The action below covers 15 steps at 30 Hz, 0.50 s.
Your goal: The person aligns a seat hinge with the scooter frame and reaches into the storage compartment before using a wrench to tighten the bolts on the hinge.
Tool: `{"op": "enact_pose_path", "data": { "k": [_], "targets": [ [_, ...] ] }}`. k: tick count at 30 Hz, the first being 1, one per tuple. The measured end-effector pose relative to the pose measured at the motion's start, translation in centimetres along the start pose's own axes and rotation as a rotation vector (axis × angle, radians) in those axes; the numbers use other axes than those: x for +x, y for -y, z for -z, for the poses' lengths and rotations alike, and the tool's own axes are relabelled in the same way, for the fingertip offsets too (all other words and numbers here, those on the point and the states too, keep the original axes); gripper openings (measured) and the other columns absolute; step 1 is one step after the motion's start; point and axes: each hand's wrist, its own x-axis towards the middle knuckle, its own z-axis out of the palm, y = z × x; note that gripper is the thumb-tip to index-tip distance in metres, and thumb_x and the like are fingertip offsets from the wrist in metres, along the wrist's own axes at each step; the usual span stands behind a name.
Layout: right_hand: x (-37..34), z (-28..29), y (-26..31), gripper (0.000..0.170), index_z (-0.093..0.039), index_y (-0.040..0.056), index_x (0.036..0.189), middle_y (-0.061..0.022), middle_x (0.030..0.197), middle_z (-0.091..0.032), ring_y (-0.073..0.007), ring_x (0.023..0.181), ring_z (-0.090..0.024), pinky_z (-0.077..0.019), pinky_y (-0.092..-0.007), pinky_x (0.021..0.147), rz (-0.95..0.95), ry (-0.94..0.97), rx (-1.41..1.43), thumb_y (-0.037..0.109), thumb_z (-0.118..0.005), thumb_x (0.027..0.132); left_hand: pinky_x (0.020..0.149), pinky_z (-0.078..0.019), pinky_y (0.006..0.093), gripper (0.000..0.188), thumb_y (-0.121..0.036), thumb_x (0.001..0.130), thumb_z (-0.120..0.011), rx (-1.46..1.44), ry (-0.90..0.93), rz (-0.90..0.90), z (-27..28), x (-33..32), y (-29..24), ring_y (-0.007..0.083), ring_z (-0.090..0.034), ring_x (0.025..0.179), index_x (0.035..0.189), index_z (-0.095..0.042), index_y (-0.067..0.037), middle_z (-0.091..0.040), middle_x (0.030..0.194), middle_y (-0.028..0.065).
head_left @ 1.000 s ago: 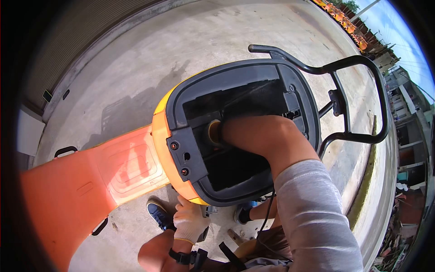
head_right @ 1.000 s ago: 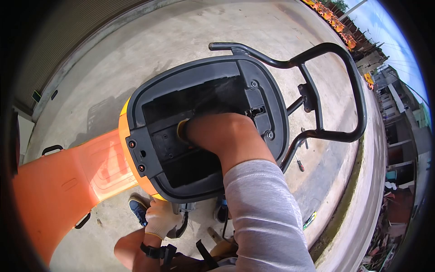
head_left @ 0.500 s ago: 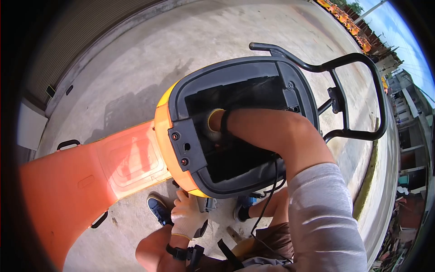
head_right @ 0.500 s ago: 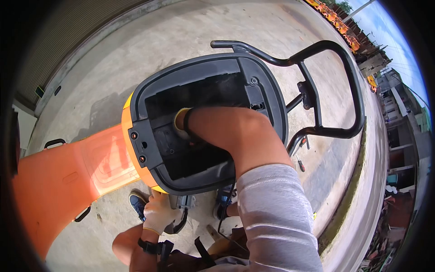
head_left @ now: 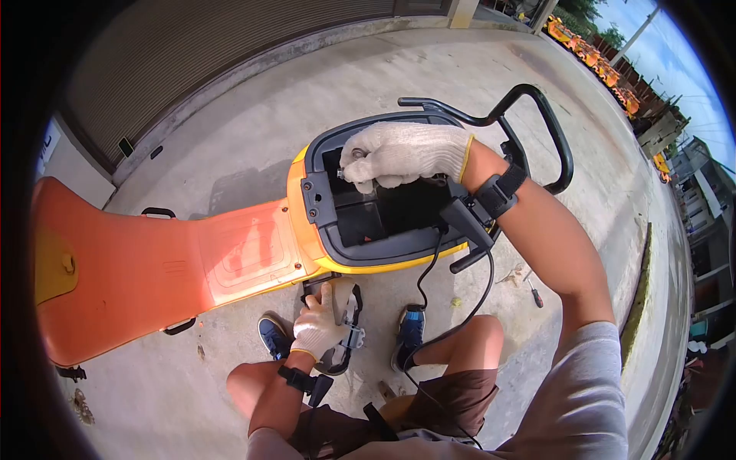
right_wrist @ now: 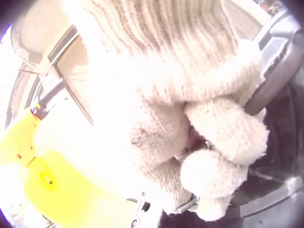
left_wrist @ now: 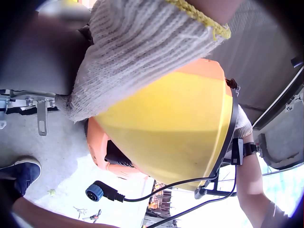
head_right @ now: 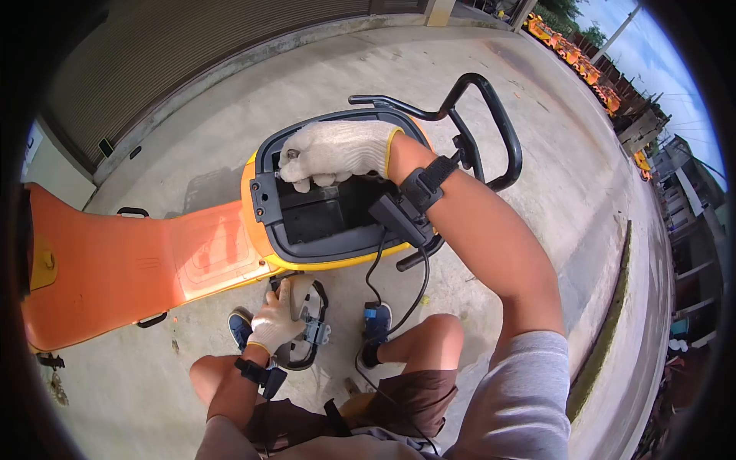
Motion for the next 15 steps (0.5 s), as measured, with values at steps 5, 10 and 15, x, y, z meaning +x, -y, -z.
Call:
{"op": "enact_pose_path", "data": {
  "k": [5, 10, 15],
  "targets": [
    [-12.8, -8.4, -1.7, 0.02, -0.058, 0.0018, 0.109, -0.0077, 0.088, -0.063, -0.0062, 0.048, -0.044, -0.0328, -0.0206, 0.04, 0.159, -0.275, 1.045, 0.015, -0.051, 0.096, 0.093, -0.0539, 0.0499, 0.103, -0.038, 0.076, -0.072, -0.043, -0.012, 0.02, -0.9, -1.5, -0.1, 0.0449, -0.059, 0.116, 0.159, -0.016, -0.014, -0.044, 0.135, 0.0271],
    [-18.5, -21.2, -7.3, 0.025, -0.056, -0.0001, 0.11, -0.0164, 0.097, -0.062, -0.0109, 0.057, -0.049, -0.0333, -0.0213, 0.041, 0.281, -0.25, 1.722, 0.008, -0.044, 0.089, 0.108, -0.0446, 0.0507, 0.096, -0.032, 0.079, -0.073, -0.212, -0.211, 0.049, -3.6, -3.2, 0.2, 0.0475, -0.043, 0.133, 0.16, -0.022, -0.022, -0.037, 0.149, 0.0238],
    [-19.2, -28.3, -8.9, 0.018, -0.058, 0.0026, 0.1, -0.0131, 0.097, -0.059, -0.0122, 0.057, -0.041, -0.0299, -0.0203, 0.042, 0.267, -0.103, 2.041, 0.014, -0.045, 0.092, 0.111, -0.042, 0.0513, 0.097, -0.032, 0.078, -0.073, -0.18, -0.263, 0.056, -5.4, -5.3, 0.0, 0.0471, -0.039, 0.137, 0.16, -0.021, -0.023, -0.033, 0.153, 0.0233]
  ]
}}
